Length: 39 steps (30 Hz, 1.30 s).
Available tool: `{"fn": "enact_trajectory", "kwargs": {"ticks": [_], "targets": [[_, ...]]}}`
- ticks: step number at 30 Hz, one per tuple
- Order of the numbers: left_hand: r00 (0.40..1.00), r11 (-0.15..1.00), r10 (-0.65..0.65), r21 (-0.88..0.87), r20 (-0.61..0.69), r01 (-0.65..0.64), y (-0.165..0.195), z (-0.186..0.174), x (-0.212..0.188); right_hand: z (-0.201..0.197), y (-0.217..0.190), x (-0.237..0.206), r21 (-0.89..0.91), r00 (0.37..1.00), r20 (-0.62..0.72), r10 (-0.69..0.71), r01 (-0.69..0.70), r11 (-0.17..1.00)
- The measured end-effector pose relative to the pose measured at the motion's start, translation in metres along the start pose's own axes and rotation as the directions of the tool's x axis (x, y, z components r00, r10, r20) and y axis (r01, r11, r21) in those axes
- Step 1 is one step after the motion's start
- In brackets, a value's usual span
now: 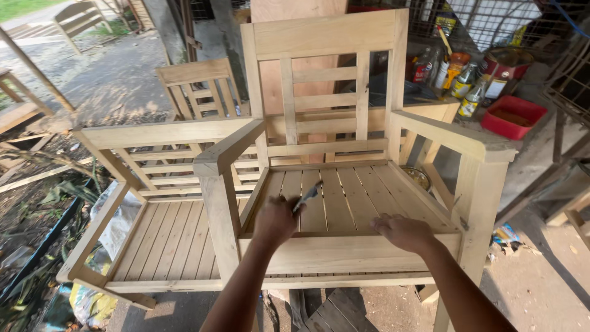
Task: The person sands a wooden chair with a sanding sponge, working over the seat slats, backrest rails, armrests and frame edges, steadying the chair with the other hand while smoothing each surface.
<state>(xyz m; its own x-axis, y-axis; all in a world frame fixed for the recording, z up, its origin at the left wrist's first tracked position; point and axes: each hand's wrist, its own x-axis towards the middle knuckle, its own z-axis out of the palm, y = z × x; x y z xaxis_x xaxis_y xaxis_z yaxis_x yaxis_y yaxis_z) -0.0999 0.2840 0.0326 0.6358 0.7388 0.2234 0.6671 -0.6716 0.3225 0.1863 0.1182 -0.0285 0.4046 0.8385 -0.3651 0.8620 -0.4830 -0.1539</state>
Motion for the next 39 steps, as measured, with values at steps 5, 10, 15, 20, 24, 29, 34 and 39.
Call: {"fn": "enact_trajectory", "kwargs": {"ticks": [5, 10, 15, 20, 24, 29, 34, 39], "targets": [[0.729, 0.965, 0.151, 0.26, -0.668, 0.039, 0.0, -0.079, 0.025, 0.015, 0.029, 0.01, 0.002, 0.999, 0.033, -0.016, 0.016, 1.0], [0.703, 0.967, -0.037, 0.153, -0.711, 0.205, 0.008, -0.079, -0.021, 0.035, 0.027, -0.016, 0.043, 0.993, -0.115, 0.024, -0.019, 0.999], [0.455, 0.928, 0.092, 0.242, -0.886, 0.283, -0.001, -0.033, -0.063, 0.055, 0.021, -0.042, 0.19, 0.939, -0.274, 0.21, -0.162, 0.968], [0.472, 0.977, 0.145, 0.202, -0.87, 0.073, -0.004, -0.017, -0.068, 0.04, 0.025, -0.037, 0.128, 0.923, -0.364, 0.128, -0.086, 0.988], [0.503, 0.995, -0.076, -0.033, -0.861, 0.093, -0.019, -0.038, -0.071, -0.014, -0.003, -0.039, 0.081, 0.804, -0.593, 0.045, 0.003, 0.997], [0.396, 0.961, -0.274, -0.263, -0.876, 0.082, -0.047, -0.073, -0.078, -0.109, 0.027, -0.089, -0.218, 0.565, -0.814, 0.137, -0.515, 0.829], [0.437, 0.818, -0.548, -0.566, -0.714, 0.102, -0.061, -0.094, -0.098, -0.114, 0.062, -0.105, -0.169, 0.817, -0.417, 0.397, -0.499, 0.85], [0.352, 0.72, -0.667, -0.69, -0.657, 0.076, -0.072, -0.105, -0.131, -0.061, 0.06, -0.143, -0.011, 0.655, -0.668, 0.354, -0.485, 0.874]]}}
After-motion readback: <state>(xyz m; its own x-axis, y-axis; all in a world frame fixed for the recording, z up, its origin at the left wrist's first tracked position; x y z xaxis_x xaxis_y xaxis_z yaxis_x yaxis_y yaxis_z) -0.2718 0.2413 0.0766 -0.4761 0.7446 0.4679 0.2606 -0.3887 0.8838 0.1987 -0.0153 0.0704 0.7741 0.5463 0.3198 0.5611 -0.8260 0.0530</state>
